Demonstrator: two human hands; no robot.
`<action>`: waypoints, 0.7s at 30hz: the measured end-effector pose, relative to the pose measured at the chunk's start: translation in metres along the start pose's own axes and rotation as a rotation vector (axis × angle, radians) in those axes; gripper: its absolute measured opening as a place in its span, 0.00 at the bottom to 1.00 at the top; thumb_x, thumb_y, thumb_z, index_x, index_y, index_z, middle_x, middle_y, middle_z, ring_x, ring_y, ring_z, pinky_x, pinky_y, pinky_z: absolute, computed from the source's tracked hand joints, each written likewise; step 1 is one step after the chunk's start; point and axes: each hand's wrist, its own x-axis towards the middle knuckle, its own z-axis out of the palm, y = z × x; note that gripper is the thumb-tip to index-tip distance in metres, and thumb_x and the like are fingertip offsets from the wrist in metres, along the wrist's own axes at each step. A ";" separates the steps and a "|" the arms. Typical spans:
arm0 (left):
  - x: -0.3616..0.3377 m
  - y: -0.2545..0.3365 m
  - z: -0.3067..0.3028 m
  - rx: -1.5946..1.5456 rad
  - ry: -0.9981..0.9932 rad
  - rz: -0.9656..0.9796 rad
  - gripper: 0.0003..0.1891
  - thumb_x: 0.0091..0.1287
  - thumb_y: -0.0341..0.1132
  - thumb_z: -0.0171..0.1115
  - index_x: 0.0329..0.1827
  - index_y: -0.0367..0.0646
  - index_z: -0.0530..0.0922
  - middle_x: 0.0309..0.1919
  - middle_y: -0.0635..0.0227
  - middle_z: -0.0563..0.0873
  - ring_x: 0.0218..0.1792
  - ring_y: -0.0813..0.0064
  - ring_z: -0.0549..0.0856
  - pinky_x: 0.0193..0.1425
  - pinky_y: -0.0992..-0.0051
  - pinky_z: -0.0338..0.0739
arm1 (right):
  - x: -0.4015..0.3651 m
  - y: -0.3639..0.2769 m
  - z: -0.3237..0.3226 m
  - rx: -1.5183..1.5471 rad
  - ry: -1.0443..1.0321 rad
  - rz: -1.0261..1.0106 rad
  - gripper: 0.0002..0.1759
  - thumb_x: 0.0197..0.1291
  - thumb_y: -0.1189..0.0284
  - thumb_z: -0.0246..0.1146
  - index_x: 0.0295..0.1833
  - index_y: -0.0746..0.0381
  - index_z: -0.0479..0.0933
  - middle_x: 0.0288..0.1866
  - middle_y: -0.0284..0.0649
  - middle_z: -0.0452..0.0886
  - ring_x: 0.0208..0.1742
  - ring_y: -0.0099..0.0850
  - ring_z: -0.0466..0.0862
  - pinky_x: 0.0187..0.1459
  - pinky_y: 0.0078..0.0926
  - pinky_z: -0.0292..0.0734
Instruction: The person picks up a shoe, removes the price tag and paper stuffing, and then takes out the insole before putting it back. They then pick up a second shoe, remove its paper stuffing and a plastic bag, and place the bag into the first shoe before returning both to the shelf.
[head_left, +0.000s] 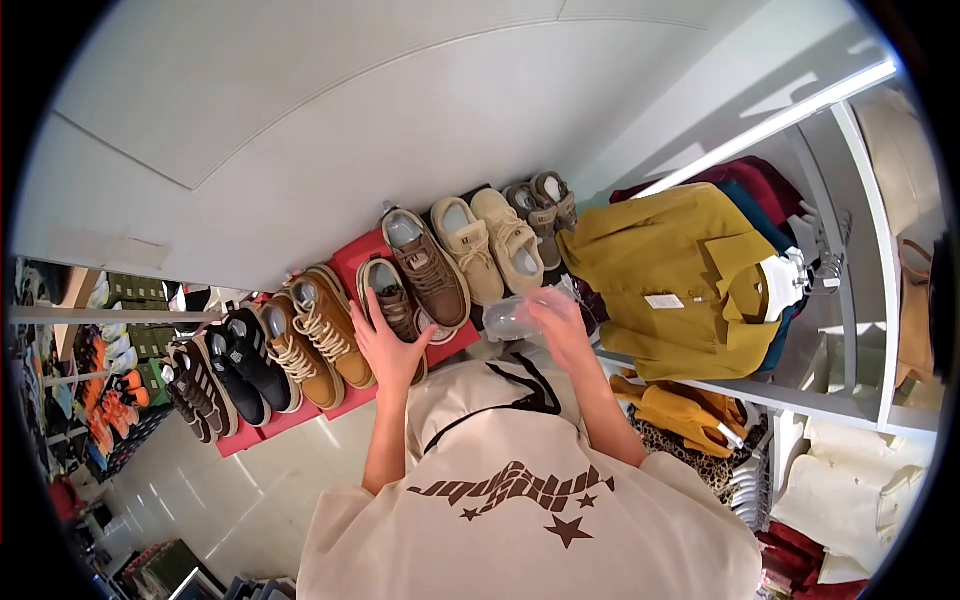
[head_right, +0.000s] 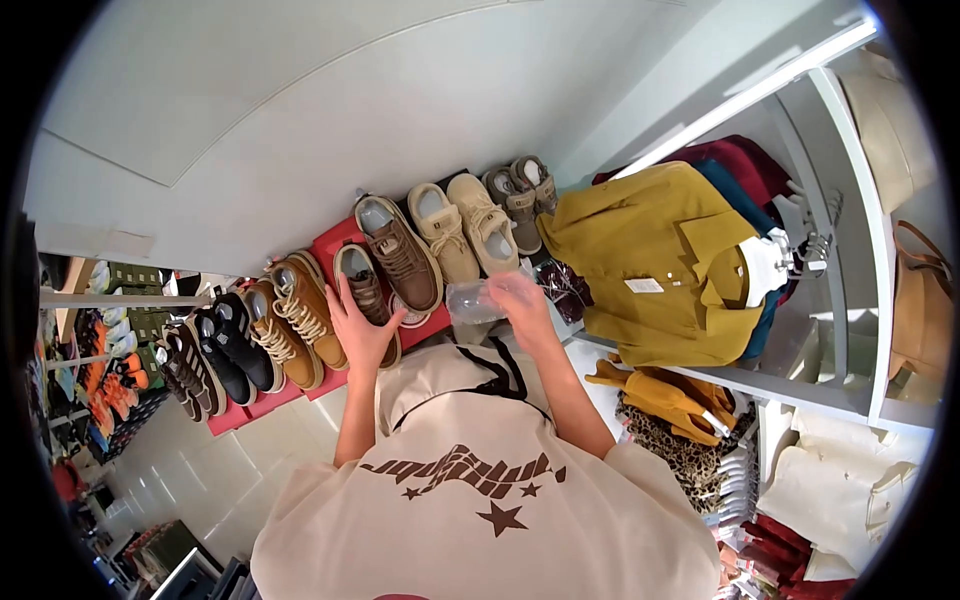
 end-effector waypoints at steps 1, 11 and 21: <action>0.001 -0.001 0.001 0.055 -0.086 -0.081 0.61 0.55 0.46 0.90 0.91 0.46 0.62 0.85 0.41 0.68 0.82 0.42 0.72 0.86 0.42 0.62 | 0.000 -0.002 0.003 0.143 0.006 0.035 0.15 0.81 0.73 0.67 0.66 0.67 0.83 0.66 0.44 0.88 0.67 0.35 0.88 0.67 0.38 0.86; -0.028 0.006 -0.012 -0.043 -0.064 -0.071 0.48 0.55 0.31 0.81 0.83 0.42 0.71 0.79 0.46 0.77 0.79 0.42 0.76 0.82 0.51 0.73 | -0.002 -0.034 -0.013 0.006 -0.161 -0.054 0.19 0.86 0.72 0.60 0.75 0.68 0.73 0.72 0.47 0.85 0.70 0.33 0.85 0.71 0.37 0.85; -0.067 0.009 -0.007 -0.276 -0.079 -0.276 0.52 0.53 0.34 0.89 0.80 0.36 0.65 0.69 0.46 0.80 0.70 0.49 0.82 0.76 0.58 0.77 | 0.030 -0.037 -0.016 -0.186 -0.433 -0.131 0.17 0.84 0.73 0.63 0.72 0.67 0.78 0.68 0.41 0.87 0.65 0.28 0.86 0.66 0.30 0.85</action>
